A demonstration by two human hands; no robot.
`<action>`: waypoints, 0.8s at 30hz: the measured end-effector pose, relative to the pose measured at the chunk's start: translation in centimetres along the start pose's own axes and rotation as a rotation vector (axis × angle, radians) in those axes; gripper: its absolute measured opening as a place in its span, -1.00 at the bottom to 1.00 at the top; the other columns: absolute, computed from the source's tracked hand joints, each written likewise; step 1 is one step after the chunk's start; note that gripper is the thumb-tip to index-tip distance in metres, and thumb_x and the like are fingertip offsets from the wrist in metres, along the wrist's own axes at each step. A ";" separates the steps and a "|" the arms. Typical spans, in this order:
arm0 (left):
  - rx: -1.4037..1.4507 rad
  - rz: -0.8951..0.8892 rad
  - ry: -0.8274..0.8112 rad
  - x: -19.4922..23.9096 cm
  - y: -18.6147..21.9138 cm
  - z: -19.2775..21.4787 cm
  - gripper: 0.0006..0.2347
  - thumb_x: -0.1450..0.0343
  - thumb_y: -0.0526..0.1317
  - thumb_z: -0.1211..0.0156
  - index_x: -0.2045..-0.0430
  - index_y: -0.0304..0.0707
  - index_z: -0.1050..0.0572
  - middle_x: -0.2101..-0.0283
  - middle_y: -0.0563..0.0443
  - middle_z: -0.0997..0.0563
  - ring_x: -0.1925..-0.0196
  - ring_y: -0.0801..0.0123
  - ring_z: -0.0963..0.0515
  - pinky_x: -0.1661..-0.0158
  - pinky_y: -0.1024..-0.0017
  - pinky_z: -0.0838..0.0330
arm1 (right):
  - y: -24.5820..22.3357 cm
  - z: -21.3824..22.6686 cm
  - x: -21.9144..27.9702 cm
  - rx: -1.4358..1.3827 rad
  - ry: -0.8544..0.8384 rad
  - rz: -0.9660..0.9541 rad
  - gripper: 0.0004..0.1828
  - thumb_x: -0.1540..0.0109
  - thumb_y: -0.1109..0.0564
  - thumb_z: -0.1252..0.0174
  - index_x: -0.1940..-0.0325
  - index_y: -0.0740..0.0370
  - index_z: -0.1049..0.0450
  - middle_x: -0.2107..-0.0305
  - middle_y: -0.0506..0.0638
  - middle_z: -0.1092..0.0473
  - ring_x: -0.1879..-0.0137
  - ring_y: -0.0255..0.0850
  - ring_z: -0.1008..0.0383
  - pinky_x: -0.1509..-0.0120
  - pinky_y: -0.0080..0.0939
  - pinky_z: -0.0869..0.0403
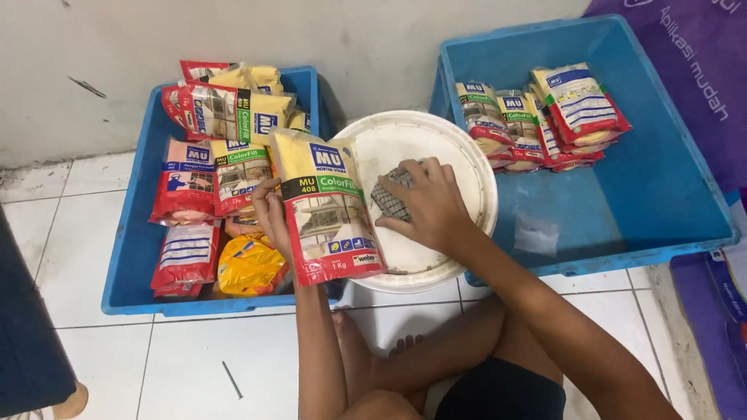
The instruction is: Cleaning individual bags of grout with a cloth and organizing them into storage bins.
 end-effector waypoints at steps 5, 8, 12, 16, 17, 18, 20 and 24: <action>-0.305 0.027 -0.033 -0.6 -0.4 -0.2 -0.59 -0.61 0.04 0.35 0.33 -0.22 -0.46 0.48 0.00 -0.55 0.43 0.49 -0.58 0.30 0.57 -0.49 | -0.2 0.4 1.6 -0.240 0.027 0.066 -0.22 -0.19 -0.47 -0.22 -0.37 -0.07 -0.39 -0.42 0.20 0.03 -0.48 0.29 0.10 -0.53 0.37 0.09; -0.394 0.065 -0.067 -0.9 -0.9 -1.5 -0.46 -0.62 0.04 0.33 0.61 -0.29 -0.53 0.46 -0.16 -0.58 0.36 0.28 -0.58 0.14 0.43 -0.47 | -0.6 0.3 1.4 -0.298 -0.094 0.046 -0.24 -0.27 -0.35 -0.18 -0.48 -0.10 -0.21 -0.49 0.21 0.12 -0.60 0.34 0.30 -0.58 0.45 0.25; -0.274 0.116 0.004 -1.1 -2.2 -1.2 -0.40 -0.59 0.12 0.31 0.67 -0.33 -0.56 0.45 -0.19 -0.59 0.28 0.24 -0.63 0.06 0.39 -0.49 | 0.3 -1.4 1.3 -0.258 -0.107 0.049 -0.36 -0.35 -0.24 -0.09 -0.49 -0.14 -0.17 -0.45 0.08 0.02 -0.60 0.19 0.17 -0.61 0.39 0.20; -0.281 0.149 0.032 -0.8 -2.2 -0.4 -0.34 -0.59 0.16 0.33 0.79 -0.32 -0.48 0.65 -0.08 -0.44 0.45 0.37 -0.50 0.15 0.50 -0.43 | 0.4 -0.8 1.7 -0.159 0.030 0.051 -0.45 -0.32 -0.05 -0.19 -0.39 -0.03 -0.31 -0.27 0.07 -0.21 -0.42 0.10 -0.20 -0.55 0.28 -0.13; -0.275 0.153 0.041 -0.9 -2.5 0.0 -0.34 -0.59 0.17 0.32 0.82 -0.31 -0.45 0.69 -0.05 -0.40 0.48 0.40 -0.46 0.19 0.52 -0.40 | 0.4 -0.5 1.6 -0.144 0.053 0.034 -0.47 -0.32 -0.04 -0.19 -0.37 -0.01 -0.33 -0.24 0.06 -0.24 -0.39 0.09 -0.26 -0.52 0.27 -0.20; -0.273 0.156 0.038 -0.9 -2.6 0.0 -0.34 -0.59 0.17 0.32 0.82 -0.31 -0.45 0.69 -0.05 -0.40 0.48 0.40 -0.46 0.19 0.52 -0.40 | 0.5 -0.4 1.6 -0.142 0.054 0.030 -0.47 -0.32 -0.04 -0.19 -0.37 -0.01 -0.33 -0.24 0.06 -0.24 -0.39 0.09 -0.26 -0.52 0.27 -0.20; -0.257 0.161 0.044 -0.8 -2.6 0.1 -0.34 -0.59 0.17 0.33 0.84 -0.30 -0.43 0.71 -0.04 -0.38 0.53 0.40 -0.44 0.24 0.53 -0.38 | 0.4 -0.3 1.5 -0.120 0.044 0.042 -0.41 -0.29 0.01 -0.23 -0.40 -0.03 -0.30 -0.27 0.07 -0.21 -0.40 0.11 -0.24 -0.52 0.29 -0.20; -0.271 0.148 0.022 -0.8 -2.4 -0.3 -0.34 -0.59 0.16 0.34 0.84 -0.33 -0.42 0.71 -0.09 -0.39 0.53 0.38 -0.44 0.25 0.55 -0.38 | 0.1 -0.5 1.5 -0.103 0.019 0.041 -0.42 -0.27 0.02 -0.26 -0.37 -0.02 -0.33 -0.27 0.10 -0.24 -0.44 0.10 -0.23 -0.58 0.30 -0.08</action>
Point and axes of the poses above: each hand's wrist, its own x-axis away from the middle knuckle, its own z-axis out of the back of the hand, y = z × x, the point moved 7 cm from there along -x, towards the middle knuckle
